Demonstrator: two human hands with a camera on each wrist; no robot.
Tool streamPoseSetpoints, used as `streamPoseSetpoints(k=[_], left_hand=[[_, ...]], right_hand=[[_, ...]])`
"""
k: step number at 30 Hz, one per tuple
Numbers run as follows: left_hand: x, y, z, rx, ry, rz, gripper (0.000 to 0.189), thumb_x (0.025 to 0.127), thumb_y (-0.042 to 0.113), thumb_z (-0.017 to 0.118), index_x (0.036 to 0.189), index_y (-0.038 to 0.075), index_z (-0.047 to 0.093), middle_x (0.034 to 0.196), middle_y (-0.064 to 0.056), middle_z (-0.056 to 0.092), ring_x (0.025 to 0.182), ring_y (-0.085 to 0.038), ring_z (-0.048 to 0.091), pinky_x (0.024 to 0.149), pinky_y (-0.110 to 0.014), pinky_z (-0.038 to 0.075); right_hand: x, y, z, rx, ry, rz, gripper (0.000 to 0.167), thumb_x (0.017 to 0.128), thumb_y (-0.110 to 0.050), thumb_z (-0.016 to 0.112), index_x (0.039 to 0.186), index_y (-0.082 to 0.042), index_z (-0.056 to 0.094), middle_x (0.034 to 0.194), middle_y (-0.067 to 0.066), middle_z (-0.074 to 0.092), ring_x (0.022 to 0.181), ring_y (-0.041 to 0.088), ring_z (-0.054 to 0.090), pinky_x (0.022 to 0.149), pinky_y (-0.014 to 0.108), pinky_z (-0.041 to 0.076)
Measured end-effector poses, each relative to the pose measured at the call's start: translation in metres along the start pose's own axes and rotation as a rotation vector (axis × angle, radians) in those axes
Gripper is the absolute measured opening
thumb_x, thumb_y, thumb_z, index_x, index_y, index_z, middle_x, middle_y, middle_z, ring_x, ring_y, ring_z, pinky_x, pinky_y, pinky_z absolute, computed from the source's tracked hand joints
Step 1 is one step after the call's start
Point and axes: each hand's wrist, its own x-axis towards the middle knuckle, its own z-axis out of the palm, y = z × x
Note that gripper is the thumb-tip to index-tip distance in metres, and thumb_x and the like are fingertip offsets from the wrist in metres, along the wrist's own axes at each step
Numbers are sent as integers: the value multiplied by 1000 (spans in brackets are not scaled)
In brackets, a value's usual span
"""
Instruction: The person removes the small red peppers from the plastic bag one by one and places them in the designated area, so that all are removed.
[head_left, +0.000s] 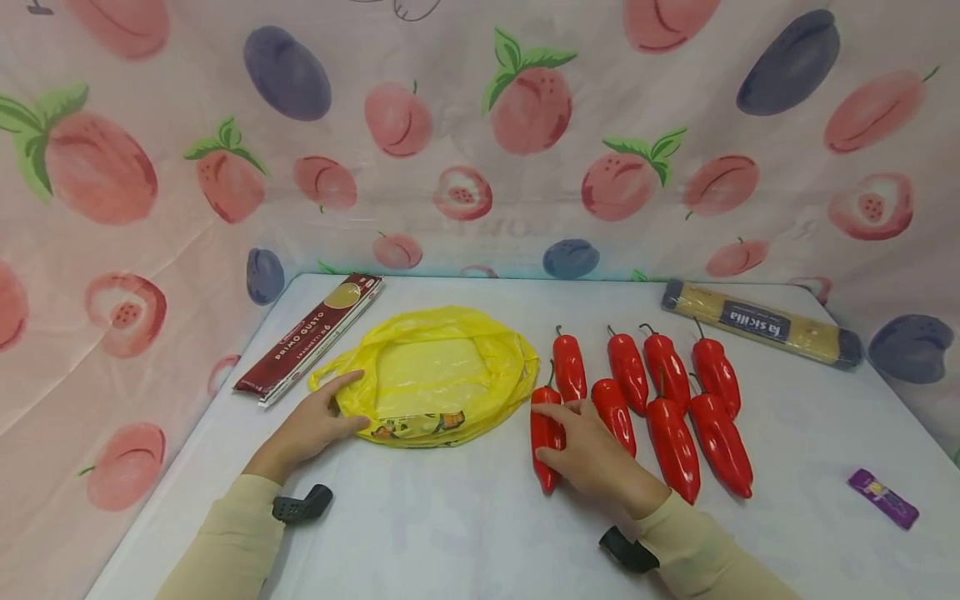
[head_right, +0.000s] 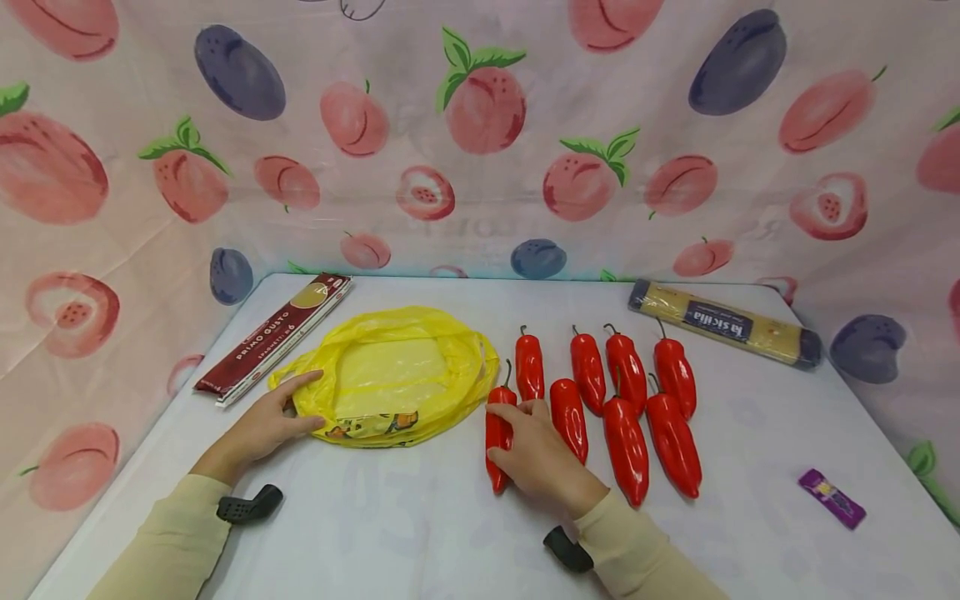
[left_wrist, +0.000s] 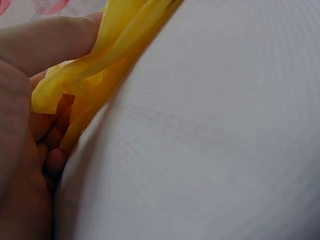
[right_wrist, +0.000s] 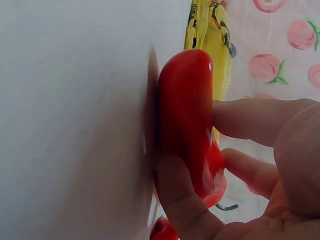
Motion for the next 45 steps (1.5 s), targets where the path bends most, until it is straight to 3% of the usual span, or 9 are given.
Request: streamPoseSetpoints(k=[9, 32, 36, 45], left_hand=[[1, 2, 0, -4, -3, -28, 89, 84, 46, 77, 157, 19, 33, 161, -22, 24, 148, -45, 15, 113, -68, 13], [-1, 2, 0, -2, -5, -35, 89, 85, 48, 76, 158, 20, 32, 161, -21, 24, 147, -44, 16, 113, -69, 14], [-1, 2, 0, 0, -3, -32, 89, 85, 47, 76, 158, 21, 32, 161, -21, 24, 147, -44, 16, 113, -68, 14], [-2, 5, 0, -13, 1, -35, 87, 86, 46, 76, 157, 21, 33, 161, -21, 24, 147, -44, 17, 113, -68, 14]], right_hand=[[0, 1, 0, -26, -25, 7, 65, 84, -18, 80, 144, -20, 55, 130, 15, 47, 114, 30, 49, 68, 39, 60], [-2, 2, -3, -79, 13, 3, 67, 84, -21, 81, 145, -18, 52, 136, 19, 44, 123, 36, 46, 73, 46, 61], [-1, 2, -8, -69, 17, 0, 70, 84, -21, 81, 147, -17, 51, 138, 19, 43, 125, 35, 45, 73, 46, 61], [-4, 3, -26, -55, 35, -63, 70, 86, -23, 79, 149, -18, 48, 135, 17, 46, 114, 31, 53, 72, 41, 61]])
